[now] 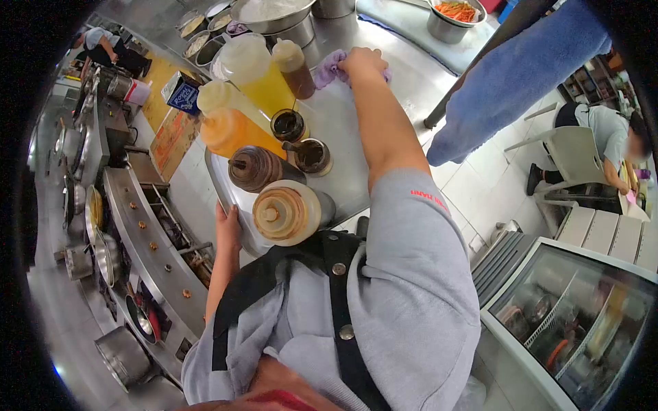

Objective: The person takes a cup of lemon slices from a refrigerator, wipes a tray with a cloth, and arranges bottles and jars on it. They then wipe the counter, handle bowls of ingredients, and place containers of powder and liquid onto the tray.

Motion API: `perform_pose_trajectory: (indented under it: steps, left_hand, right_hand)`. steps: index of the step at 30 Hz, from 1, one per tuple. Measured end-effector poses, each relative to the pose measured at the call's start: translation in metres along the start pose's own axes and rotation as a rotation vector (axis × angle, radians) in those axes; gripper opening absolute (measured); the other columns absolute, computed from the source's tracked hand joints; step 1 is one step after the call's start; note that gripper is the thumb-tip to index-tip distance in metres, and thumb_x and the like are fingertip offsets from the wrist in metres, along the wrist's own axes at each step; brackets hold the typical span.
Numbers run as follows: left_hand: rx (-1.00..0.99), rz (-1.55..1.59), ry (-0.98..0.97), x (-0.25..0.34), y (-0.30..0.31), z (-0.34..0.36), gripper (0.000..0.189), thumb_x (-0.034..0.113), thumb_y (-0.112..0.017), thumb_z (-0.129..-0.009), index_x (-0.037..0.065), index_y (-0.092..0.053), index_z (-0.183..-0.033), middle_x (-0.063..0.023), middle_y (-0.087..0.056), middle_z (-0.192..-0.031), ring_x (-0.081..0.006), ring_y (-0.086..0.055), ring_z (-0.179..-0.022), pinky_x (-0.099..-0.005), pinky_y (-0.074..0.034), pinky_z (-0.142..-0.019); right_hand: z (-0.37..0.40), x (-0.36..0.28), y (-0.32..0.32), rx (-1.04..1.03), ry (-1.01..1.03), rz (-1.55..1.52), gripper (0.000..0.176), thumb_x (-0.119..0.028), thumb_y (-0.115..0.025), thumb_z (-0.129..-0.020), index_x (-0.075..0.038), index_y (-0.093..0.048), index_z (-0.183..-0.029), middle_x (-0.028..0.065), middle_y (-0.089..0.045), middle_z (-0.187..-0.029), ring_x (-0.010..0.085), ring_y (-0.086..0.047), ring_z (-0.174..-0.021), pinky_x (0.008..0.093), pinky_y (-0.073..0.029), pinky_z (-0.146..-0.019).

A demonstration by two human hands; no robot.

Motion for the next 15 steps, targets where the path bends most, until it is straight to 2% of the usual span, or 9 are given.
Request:
perform_pose_trajectory:
  steps: [4, 6, 10, 13, 15]
  left_hand:
    - [0.023, -0.015, 0.046, 0.016, -0.006, 0.006, 0.049, 0.005, -0.047, -0.092, 0.005, -0.033, -0.139, -0.0101, -0.053, -0.121, -0.0168, -0.052, -0.104, -0.0295, -0.041, -0.091]
    - [0.028, -0.003, 0.001, 0.015, -0.005, 0.003, 0.049, 0.005, -0.047, -0.092, 0.005, -0.033, -0.139, -0.0099, -0.053, -0.119, -0.0166, -0.052, -0.103, -0.0292, -0.041, -0.091]
    - [0.024, -0.061, -0.060, 0.009, -0.001, -0.002, 0.050, 0.004, -0.047, -0.092, 0.006, -0.032, -0.140, -0.0098, -0.054, -0.117, -0.0162, -0.052, -0.101, -0.0288, -0.041, -0.091]
    - [0.047, -0.004, -0.072, 0.005, 0.000, -0.004, 0.044, 0.005, -0.047, -0.093, 0.008, -0.037, -0.136, -0.0066, -0.057, -0.110, -0.0142, -0.054, -0.091, -0.0292, -0.046, -0.079]
    - [0.060, 0.012, -0.046, 0.004, 0.000, -0.004, 0.044, 0.005, -0.047, -0.093, 0.008, -0.037, -0.136, -0.0064, -0.057, -0.110, -0.0139, -0.054, -0.091, -0.0288, -0.046, -0.079]
  right_hand:
    - [-0.012, 0.006, -0.012, -0.119, -0.042, -0.105, 0.042, -0.037, -0.067, -0.074, -0.018, -0.066, -0.111, 0.0054, -0.060, -0.121, 0.0283, -0.045, -0.122, 0.0450, -0.043, -0.094]
    - [-0.011, 0.008, -0.018, -0.141, -0.040, -0.151, 0.040, -0.035, -0.066, -0.075, -0.017, -0.066, -0.111, 0.0056, -0.060, -0.121, 0.0281, -0.045, -0.122, 0.0444, -0.042, -0.095]
    - [-0.010, 0.007, -0.014, -0.057, -0.057, -0.134, 0.041, -0.033, -0.066, -0.075, -0.015, -0.065, -0.112, 0.0063, -0.059, -0.122, 0.0279, -0.047, -0.121, 0.0446, -0.042, -0.096]
    - [0.003, 0.005, -0.005, -0.064, -0.081, -0.129, 0.037, -0.029, -0.063, -0.078, -0.015, -0.064, -0.112, 0.0071, -0.059, -0.122, 0.0284, -0.048, -0.120, 0.0451, -0.042, -0.096]
    - [0.005, 0.002, -0.002, -0.045, -0.070, -0.102, 0.035, -0.026, -0.060, -0.079, -0.015, -0.064, -0.113, 0.0079, -0.059, -0.123, 0.0291, -0.048, -0.120, 0.0455, -0.042, -0.095]
Point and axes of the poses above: each hand's wrist, its own z-axis away from the middle knuckle, its own y-axis out of the back of the hand, x = y × z, the point moved 10 cm from there along -z, towards the middle knuckle
